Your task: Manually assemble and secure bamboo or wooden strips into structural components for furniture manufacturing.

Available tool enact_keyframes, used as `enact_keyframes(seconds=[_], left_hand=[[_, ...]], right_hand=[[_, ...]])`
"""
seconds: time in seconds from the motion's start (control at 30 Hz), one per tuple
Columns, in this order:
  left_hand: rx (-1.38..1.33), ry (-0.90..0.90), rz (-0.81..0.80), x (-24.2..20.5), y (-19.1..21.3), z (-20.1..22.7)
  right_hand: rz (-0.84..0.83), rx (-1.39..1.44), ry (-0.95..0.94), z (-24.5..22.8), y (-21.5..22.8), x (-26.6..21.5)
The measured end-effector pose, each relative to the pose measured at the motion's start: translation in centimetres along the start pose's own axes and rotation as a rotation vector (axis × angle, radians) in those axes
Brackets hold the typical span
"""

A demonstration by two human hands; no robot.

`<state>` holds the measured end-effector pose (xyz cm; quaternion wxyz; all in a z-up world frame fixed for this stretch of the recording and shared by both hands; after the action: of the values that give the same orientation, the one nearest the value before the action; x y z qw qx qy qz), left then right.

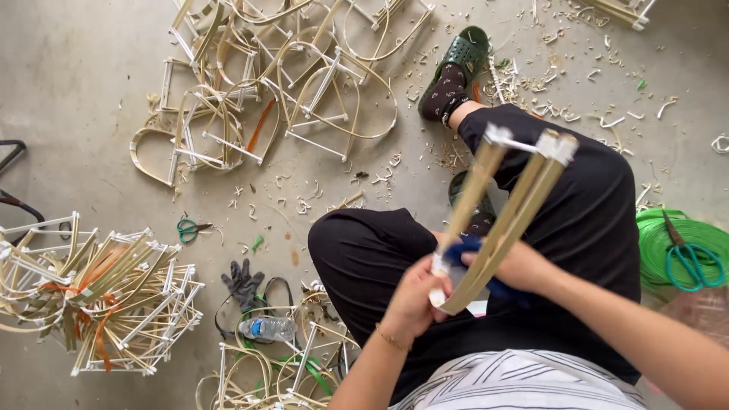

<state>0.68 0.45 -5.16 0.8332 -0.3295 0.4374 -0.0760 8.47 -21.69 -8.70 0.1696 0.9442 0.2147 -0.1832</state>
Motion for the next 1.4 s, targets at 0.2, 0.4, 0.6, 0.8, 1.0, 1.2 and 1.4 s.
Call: enact_keyframes(seconds=[0.2, 0.4, 0.6, 0.8, 1.0, 1.2, 1.4], left_hand=[[0.323, -0.706, 0.441, 1.8, -0.5, 2.8], [0.444, -1.063, -0.172, 0.0, -3.3, 1.6], [-0.119, -0.084, -0.367, 1.1, -2.7, 0.9], [-0.154, -0.165, -0.295, 2.7, -1.1, -0.6], [-0.231, -0.227, -0.185, 3.7, -1.0, -1.5], [0.006, -0.141, -0.231, 1.9, -2.1, 0.2], [0.061, -0.238, -0.103, 1.8, -2.2, -0.5]], right_hand=[[-0.221, 0.673, -0.395, -2.7, 0.2, -2.9], [0.169, 0.577, -0.282, 0.9, 1.6, -0.5], [0.085, 0.324, 0.028, 0.2, 1.9, -0.7], [0.251, 0.644, -0.106, 0.4, 4.2, -2.2], [0.022, 0.832, -0.268, -1.0, 1.2, -1.8], [0.075, 0.016, -0.138, -0.4, -0.4, -0.5], [-0.057, 0.597, -0.168, -3.2, -0.6, -1.1]])
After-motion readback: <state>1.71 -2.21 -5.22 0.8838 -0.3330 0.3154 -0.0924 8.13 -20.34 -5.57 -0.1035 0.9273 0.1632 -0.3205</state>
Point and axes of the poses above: each hand's wrist, its own x-axis towards the middle knuckle, its own y-axis out of the back of the hand, z = x × y, the point moved 1 cm from there along x, towards the middle knuckle, and after that the axes turned 3 degrees about -y, right-handed, at the moved point
